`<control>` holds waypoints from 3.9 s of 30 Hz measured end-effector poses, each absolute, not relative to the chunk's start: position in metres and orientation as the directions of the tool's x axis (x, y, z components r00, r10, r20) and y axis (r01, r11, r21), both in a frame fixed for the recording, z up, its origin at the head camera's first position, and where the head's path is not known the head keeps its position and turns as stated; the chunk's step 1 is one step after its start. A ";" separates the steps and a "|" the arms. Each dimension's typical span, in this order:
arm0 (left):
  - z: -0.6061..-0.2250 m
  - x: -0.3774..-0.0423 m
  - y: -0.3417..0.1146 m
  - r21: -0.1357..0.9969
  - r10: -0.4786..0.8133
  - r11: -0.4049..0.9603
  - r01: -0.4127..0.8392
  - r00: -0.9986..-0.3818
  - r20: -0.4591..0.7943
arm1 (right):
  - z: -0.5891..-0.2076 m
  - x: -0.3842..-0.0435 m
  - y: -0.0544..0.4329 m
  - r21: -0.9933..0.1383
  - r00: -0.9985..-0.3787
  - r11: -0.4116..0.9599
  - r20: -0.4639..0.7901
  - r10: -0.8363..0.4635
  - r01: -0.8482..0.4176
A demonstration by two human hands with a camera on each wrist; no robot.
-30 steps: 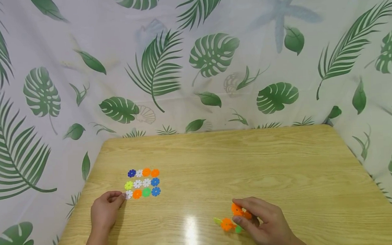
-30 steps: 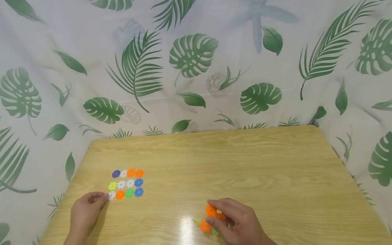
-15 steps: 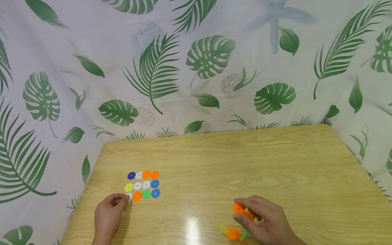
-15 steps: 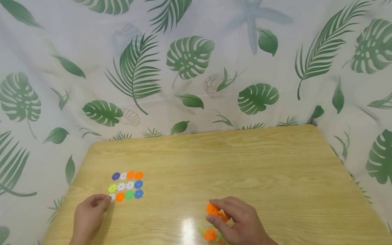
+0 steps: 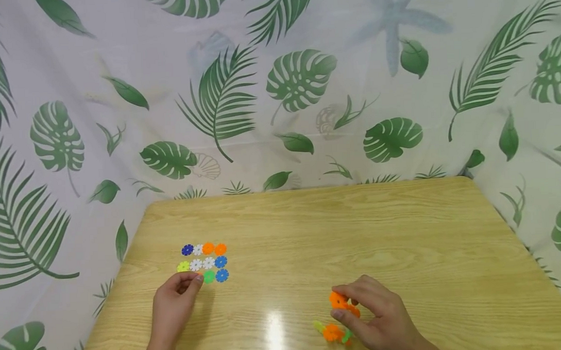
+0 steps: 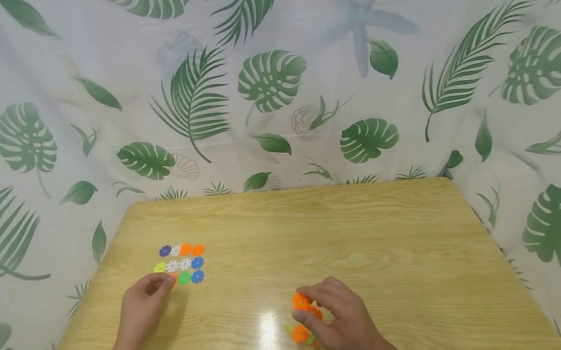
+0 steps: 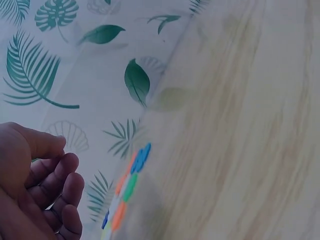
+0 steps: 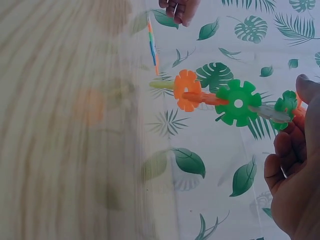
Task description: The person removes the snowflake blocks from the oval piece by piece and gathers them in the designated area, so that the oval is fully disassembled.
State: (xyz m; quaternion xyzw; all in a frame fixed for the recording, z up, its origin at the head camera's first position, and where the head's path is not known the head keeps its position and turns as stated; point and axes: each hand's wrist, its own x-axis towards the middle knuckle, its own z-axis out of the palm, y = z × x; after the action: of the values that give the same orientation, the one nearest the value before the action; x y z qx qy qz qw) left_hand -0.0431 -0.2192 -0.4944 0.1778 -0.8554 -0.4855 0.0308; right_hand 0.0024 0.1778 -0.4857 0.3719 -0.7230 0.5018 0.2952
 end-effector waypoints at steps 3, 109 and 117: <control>-0.489 -0.040 -0.212 0.865 -0.314 0.432 -0.257 -0.941 -0.123 | -0.487 0.002 0.178 -0.513 -0.556 0.218 0.794 -0.247 -0.830; -0.453 -0.003 -0.085 0.914 0.413 0.300 0.275 -0.901 0.135 | -0.483 0.008 0.159 -0.650 -0.706 0.305 0.540 -0.459 -0.696; -0.455 -0.002 -0.085 0.878 0.383 0.298 0.375 -0.889 0.250 | -0.481 0.007 0.156 -0.649 -0.699 0.295 0.547 -0.460 -0.702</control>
State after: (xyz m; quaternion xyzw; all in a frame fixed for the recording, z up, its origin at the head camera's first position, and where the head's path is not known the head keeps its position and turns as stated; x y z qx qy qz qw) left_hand -0.0017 -0.0847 -0.4555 -0.2352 -0.8055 -0.5439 -0.0034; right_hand 0.0069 0.1564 -0.4808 0.3657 -0.7942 0.4679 0.1290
